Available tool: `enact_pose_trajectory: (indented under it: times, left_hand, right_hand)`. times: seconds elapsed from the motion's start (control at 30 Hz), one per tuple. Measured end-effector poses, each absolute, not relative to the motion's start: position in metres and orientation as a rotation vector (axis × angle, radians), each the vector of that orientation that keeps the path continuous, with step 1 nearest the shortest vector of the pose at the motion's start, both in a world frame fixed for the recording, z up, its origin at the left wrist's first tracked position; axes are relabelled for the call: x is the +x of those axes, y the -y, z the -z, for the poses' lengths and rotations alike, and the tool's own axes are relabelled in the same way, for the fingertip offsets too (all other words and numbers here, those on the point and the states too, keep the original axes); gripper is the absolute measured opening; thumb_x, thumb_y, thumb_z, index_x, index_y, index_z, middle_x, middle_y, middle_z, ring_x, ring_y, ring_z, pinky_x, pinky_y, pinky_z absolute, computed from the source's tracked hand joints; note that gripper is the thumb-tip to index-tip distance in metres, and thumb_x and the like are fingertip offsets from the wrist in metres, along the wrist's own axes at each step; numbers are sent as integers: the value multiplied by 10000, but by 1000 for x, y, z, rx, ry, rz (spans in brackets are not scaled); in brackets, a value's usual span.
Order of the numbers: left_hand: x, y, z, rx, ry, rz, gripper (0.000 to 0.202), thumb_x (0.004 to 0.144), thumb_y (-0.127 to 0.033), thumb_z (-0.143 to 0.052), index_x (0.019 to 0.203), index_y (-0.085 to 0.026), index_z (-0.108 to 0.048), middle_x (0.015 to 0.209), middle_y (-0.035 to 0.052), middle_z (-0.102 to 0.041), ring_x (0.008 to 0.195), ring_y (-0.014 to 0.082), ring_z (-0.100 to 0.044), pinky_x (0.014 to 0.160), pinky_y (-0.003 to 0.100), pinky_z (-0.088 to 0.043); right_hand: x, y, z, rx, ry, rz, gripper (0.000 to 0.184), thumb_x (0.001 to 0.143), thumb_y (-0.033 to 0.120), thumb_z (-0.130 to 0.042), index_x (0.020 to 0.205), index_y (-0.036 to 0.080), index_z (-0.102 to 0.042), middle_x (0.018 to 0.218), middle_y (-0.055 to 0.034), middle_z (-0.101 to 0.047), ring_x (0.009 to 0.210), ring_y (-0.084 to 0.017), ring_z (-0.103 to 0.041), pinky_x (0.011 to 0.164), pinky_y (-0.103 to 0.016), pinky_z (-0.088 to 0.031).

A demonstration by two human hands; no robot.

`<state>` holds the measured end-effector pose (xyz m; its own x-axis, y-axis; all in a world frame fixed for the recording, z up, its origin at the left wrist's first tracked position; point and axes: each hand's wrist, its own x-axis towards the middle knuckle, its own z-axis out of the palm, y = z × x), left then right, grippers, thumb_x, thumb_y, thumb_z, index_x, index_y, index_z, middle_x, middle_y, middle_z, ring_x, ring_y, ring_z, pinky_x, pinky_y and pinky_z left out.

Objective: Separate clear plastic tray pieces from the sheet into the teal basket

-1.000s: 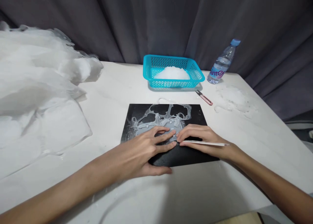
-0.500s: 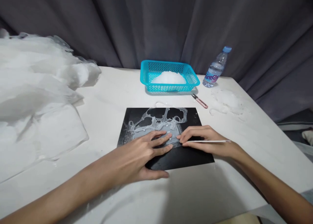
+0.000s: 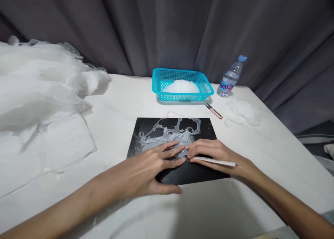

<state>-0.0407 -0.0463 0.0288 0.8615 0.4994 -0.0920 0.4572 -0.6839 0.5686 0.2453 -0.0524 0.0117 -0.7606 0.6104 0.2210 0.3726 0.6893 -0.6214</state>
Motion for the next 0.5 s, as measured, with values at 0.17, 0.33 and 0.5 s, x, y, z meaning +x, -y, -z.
enact_pose_trajectory:
  times: [0.17,0.33,0.5]
  left_hand:
    - [-44,47,-28,2369,-770,-68,705,923,-677,-684,1543,-368,-551,1781,16,-59,1619,392,-217,1290,514,-324]
    - [-50,46,-18,2313,-792,-111,664,928,-646,-701,1538,-448,-528,1781,-56,93,1638,393,-92,1254,500,-385]
    - [-52,48,-16,2315,-749,-184,618,940,-549,-737,1521,-434,-560,1768,-71,199,1636,416,-12,1228,481,-424]
  right_hand:
    - [235,55,5,-630,2637,-40,270,1081,240,-561,1286,92,-656,1195,-157,-755,1056,-267,-717,845,-378,-616]
    - [231,47,2,-671,2558,-86,223,1093,185,-512,1227,111,-674,1113,-140,-775,1011,-247,-721,839,-362,-605]
    - [227,6,-16,-1031,2148,-634,248,1106,245,-486,1030,184,-714,1039,-75,-745,985,-192,-703,907,-315,-542]
